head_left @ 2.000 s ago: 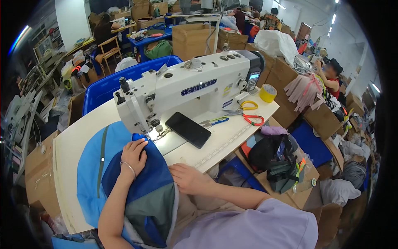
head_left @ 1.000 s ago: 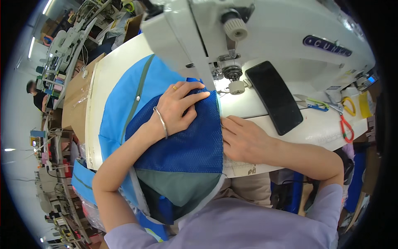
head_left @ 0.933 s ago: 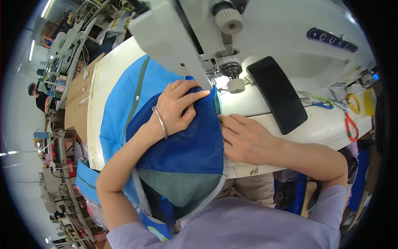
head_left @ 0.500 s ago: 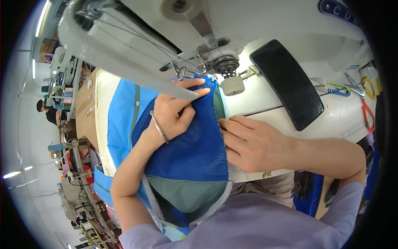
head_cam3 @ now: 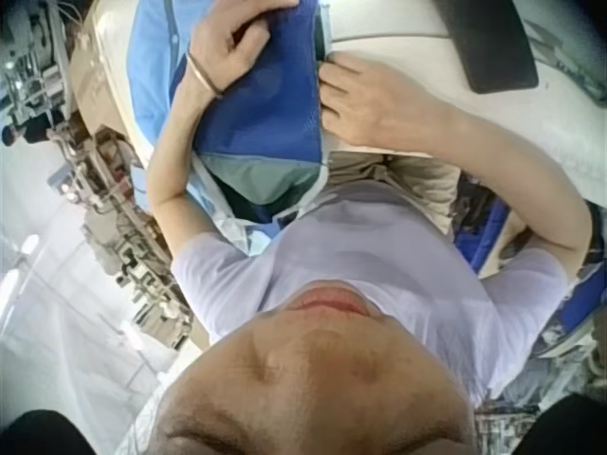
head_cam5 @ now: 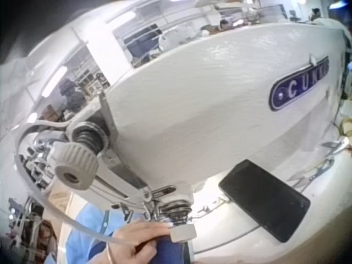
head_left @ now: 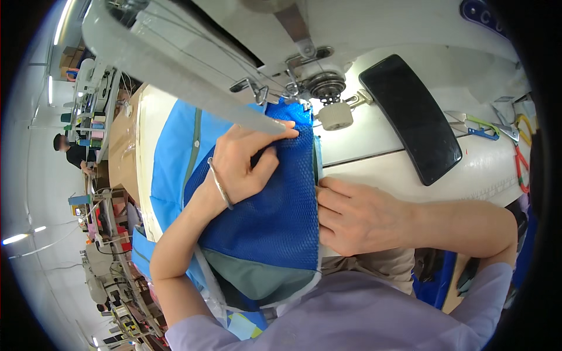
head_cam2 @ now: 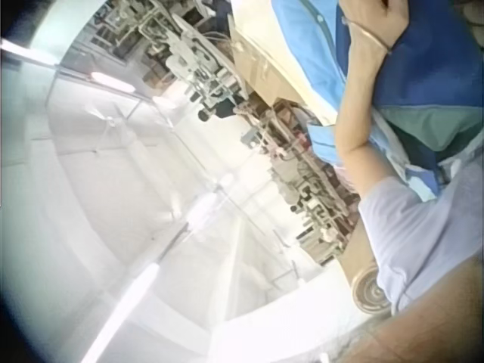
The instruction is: The person uses a sewing machine to stitch the edges of a blue and green fabric bag. They guide the fabric under the needle, aligning the seams and periodically adjusting the bag's position to sew different sections. The person also turns the bag inside out to inspect the interior and the stitching.
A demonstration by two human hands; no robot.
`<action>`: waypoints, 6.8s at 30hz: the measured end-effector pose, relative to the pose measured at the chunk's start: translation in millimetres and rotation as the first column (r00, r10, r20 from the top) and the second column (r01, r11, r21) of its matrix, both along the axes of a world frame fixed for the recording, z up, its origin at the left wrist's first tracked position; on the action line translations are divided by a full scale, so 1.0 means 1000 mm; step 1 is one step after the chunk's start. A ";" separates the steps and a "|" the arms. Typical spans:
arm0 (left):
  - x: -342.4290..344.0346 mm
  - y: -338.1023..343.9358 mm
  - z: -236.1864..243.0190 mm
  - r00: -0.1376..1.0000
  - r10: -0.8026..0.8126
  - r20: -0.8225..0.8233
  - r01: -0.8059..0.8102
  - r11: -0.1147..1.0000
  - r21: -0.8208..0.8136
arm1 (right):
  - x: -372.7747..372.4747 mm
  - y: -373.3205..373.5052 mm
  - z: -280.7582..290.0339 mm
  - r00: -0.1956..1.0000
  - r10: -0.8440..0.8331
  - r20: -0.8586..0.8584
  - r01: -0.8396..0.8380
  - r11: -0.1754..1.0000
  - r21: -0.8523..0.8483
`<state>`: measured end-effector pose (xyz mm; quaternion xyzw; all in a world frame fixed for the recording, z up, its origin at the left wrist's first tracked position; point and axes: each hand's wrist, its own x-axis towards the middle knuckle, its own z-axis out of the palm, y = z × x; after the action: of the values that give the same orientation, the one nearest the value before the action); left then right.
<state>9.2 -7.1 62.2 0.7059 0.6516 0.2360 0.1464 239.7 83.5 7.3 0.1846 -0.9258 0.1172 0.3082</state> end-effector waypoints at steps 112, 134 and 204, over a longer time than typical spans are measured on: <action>0.001 0.011 -0.028 0.984 0.045 -0.172 -0.006 0.976 0.220 | 0.000 -0.007 0.025 0.980 -0.017 0.197 0.030 0.997 -0.067; -0.005 0.005 -0.042 0.970 -0.069 -0.232 0.170 0.878 0.448 | -0.012 0.006 0.010 0.999 -0.025 0.037 0.021 0.995 0.095; -0.023 0.032 -0.049 0.981 -0.043 -0.189 0.120 0.902 0.414 | -0.017 0.086 0.040 0.731 -0.681 -0.038 0.630 0.695 -0.346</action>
<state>-13.7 25.2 13.1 0.7654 0.5651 0.3022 -0.0583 222.7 169.0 47.4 -0.2005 -0.8715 0.1274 0.4291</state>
